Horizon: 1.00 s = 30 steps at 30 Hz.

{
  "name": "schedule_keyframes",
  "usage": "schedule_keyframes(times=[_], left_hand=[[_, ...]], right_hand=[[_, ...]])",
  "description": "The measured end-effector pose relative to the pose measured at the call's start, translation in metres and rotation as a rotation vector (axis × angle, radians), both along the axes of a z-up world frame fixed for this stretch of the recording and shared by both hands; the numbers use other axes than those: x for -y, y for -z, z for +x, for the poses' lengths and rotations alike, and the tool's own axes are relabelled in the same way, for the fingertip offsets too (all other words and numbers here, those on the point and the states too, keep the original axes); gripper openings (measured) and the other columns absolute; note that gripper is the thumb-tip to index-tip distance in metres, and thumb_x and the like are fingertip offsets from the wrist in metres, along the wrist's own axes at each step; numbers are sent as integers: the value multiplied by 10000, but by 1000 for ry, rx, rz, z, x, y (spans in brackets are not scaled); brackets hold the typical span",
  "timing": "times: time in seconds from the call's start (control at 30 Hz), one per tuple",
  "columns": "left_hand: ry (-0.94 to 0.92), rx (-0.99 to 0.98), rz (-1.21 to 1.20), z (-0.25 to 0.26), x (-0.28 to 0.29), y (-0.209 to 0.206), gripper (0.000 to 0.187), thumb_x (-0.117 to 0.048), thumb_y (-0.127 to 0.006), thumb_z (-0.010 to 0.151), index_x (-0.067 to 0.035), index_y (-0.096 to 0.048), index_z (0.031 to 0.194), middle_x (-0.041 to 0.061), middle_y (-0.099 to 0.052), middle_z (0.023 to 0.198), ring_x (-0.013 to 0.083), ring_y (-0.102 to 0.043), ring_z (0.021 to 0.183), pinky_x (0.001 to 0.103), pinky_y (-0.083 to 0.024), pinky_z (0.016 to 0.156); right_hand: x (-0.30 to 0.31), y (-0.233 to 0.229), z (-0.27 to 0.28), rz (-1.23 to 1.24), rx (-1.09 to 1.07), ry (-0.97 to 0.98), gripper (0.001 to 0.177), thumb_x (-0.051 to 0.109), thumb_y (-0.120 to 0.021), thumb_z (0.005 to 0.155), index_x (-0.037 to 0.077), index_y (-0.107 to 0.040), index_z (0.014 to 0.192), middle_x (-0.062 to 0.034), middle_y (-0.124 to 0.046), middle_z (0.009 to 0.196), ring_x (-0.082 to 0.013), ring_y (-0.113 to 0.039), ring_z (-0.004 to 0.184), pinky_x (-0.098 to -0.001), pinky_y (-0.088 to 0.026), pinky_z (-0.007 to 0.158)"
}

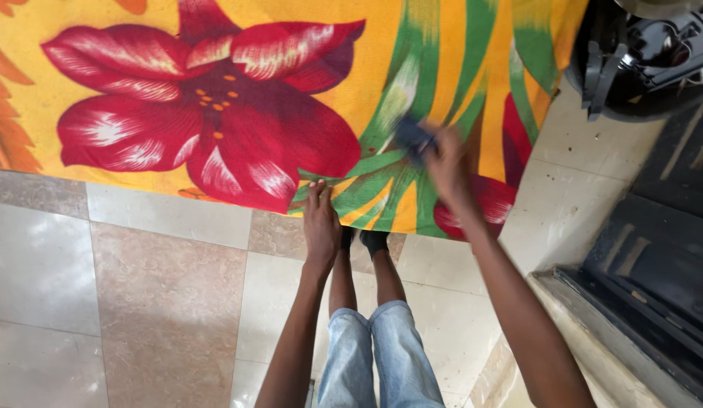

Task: The person wipes a plate with a cloth and then carries it across the balcony to place it on a table covered with a floral cloth.

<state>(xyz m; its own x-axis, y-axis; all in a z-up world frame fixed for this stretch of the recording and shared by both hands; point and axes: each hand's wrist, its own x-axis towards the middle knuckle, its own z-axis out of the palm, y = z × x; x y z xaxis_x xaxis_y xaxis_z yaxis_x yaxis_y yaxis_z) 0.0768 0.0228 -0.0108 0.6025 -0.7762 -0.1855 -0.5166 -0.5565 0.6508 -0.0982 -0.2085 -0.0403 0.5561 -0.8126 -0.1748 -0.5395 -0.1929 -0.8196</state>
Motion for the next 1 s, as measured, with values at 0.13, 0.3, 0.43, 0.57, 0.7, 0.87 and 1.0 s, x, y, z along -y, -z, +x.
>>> schedule_keyframes(times=[0.13,0.3,0.43,0.57,0.7,0.87,1.0], left_hand=[[-98,-173,-89,6,-7,0,369,59,-493,942,48,-618,1289,225,-569,1444,411,-481,1413,496,-426,1132],[-584,-415,-118,18,-7,-8,340,-46,-494,1021,3,-613,1335,190,-659,1348,339,-649,1269,438,-510,1070],[-514,-194,-160,15,-19,-7,330,-37,-515,1024,45,-612,1328,248,-572,1436,383,-571,1338,458,-487,1090],[-305,-66,-66,20,-22,4,311,-24,-534,991,69,-622,1274,299,-526,1459,451,-521,1346,489,-465,1077],[-267,-141,-46,22,-33,5,332,-2,-518,960,58,-626,1269,266,-551,1449,435,-545,1342,487,-464,1080],[-340,-375,-148,42,-37,-6,317,-5,-560,966,20,-662,1265,231,-588,1417,404,-572,1314,465,-483,1043],[-431,-344,-120,61,-43,-7,286,-44,-570,984,-30,-685,1246,191,-667,1338,352,-656,1248,439,-533,1030]], right_hand=[[60,28,40,-338,-336,331,475,35,-706,930,57,-571,1384,-229,-582,1207,-325,-625,1068,-442,-542,876],[-103,36,94,371,-269,170,408,411,-517,1075,3,-506,1064,-165,-520,920,-302,-593,779,-465,-504,643],[-216,-9,57,71,-376,-881,265,43,-650,886,61,-677,1149,-201,-575,1140,-350,-644,1023,-461,-545,850],[-202,-23,16,242,-111,-554,614,-150,-576,719,66,-720,1276,-195,-604,1233,-375,-610,1168,-444,-494,986],[-96,-11,-28,-138,-132,-7,520,-87,-694,886,87,-615,1369,-134,-637,1265,-281,-575,1160,-438,-457,1043],[-75,21,-18,-327,-408,409,448,26,-686,980,18,-568,1412,-238,-571,1180,-365,-571,1074,-490,-468,953],[-219,55,79,47,-285,127,167,3,-508,1050,-6,-568,1205,-231,-620,1124,-354,-613,1052,-469,-504,899]])
